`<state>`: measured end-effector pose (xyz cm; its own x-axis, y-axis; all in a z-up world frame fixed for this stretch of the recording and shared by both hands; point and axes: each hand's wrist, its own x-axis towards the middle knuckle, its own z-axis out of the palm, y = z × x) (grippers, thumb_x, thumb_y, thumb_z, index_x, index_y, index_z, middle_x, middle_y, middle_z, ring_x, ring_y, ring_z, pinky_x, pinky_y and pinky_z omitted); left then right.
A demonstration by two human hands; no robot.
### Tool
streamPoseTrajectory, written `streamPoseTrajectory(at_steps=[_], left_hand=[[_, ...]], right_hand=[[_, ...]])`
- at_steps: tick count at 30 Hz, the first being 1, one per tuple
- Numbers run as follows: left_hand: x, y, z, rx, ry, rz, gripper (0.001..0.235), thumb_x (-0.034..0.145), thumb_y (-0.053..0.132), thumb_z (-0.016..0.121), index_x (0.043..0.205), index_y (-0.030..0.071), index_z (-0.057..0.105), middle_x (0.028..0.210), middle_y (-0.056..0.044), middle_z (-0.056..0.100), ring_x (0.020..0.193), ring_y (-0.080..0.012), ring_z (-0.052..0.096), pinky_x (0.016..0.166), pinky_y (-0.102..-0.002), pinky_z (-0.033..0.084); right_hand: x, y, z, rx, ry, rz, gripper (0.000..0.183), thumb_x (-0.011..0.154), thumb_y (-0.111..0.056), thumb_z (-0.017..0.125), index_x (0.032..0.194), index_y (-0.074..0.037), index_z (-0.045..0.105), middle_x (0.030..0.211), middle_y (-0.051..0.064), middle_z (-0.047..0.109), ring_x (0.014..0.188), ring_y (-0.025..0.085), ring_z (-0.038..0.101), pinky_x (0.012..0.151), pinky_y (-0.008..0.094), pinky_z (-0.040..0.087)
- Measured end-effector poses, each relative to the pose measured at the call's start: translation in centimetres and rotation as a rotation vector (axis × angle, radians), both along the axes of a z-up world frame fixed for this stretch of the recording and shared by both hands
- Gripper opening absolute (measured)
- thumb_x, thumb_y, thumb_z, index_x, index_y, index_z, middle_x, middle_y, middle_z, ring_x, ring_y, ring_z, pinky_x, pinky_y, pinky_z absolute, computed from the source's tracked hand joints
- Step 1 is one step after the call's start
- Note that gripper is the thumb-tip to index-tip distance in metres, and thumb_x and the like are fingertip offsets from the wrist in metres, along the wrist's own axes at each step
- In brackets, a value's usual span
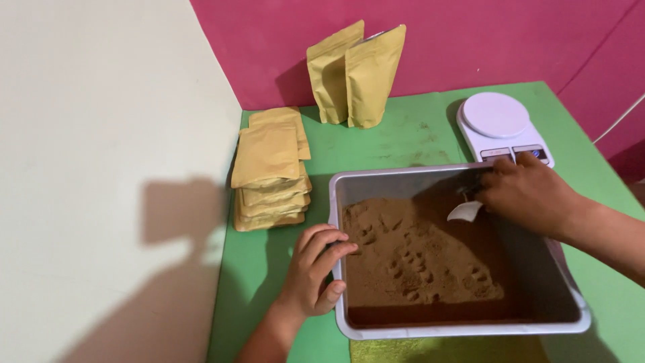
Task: Stirring coffee powder in a metal tray using a plastic spoon to ensure a uniform mix.
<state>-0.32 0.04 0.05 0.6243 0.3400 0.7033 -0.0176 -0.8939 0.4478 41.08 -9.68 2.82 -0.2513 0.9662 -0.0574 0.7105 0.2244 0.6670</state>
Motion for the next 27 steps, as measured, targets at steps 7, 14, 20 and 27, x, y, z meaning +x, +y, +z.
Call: streamPoseTrajectory(at_steps=[7,14,20,27], left_hand=[[0.0,0.2,-0.9,0.025,-0.046,0.007,0.073,0.111,0.058,0.02,0.117,0.005,0.07,0.119,-0.015,0.063,0.118,-0.0357,0.057,0.101,-0.051,0.047],[0.2,0.3,0.2,0.044,-0.067,-0.015,0.075,0.112,0.057,0.018,0.116,0.002,0.069,0.115,-0.017,0.063,0.114,-0.0364,0.057,0.097,-0.05,0.047],[0.0,0.2,0.3,0.051,-0.07,-0.013,0.075,0.111,0.056,0.018,0.115,0.001,0.069,0.114,-0.017,0.063,0.114,-0.0357,0.057,0.095,-0.049,0.047],[-0.1,-0.7,0.5,-0.089,-0.065,-0.031,0.078,0.112,0.06,0.017,0.114,0.002,0.069,0.114,-0.017,0.061,0.112,-0.0367,0.056,0.096,-0.051,0.047]], right_hand=[[-1.0,-1.6,2.3,-0.031,0.094,-0.305,0.035,0.092,-0.028,0.057,0.122,-0.046,0.062,0.117,-0.023,0.068,0.097,0.013,0.077,0.071,0.036,0.068],[-3.1,-0.2,0.5,-0.053,0.146,-0.355,0.02,0.086,-0.024,0.057,0.092,-0.031,0.074,0.098,-0.006,0.073,0.092,0.025,0.074,0.072,0.044,0.063],[-6.2,1.0,3.0,-0.302,0.563,-0.375,0.022,0.091,-0.031,0.061,0.105,-0.025,0.076,0.107,0.001,0.079,0.094,0.028,0.077,0.08,0.042,0.06],[-5.4,0.5,0.6,-0.261,0.336,-0.539,0.018,0.094,-0.035,0.055,0.104,-0.028,0.069,0.107,-0.002,0.075,0.098,0.027,0.076,0.078,0.046,0.064]])
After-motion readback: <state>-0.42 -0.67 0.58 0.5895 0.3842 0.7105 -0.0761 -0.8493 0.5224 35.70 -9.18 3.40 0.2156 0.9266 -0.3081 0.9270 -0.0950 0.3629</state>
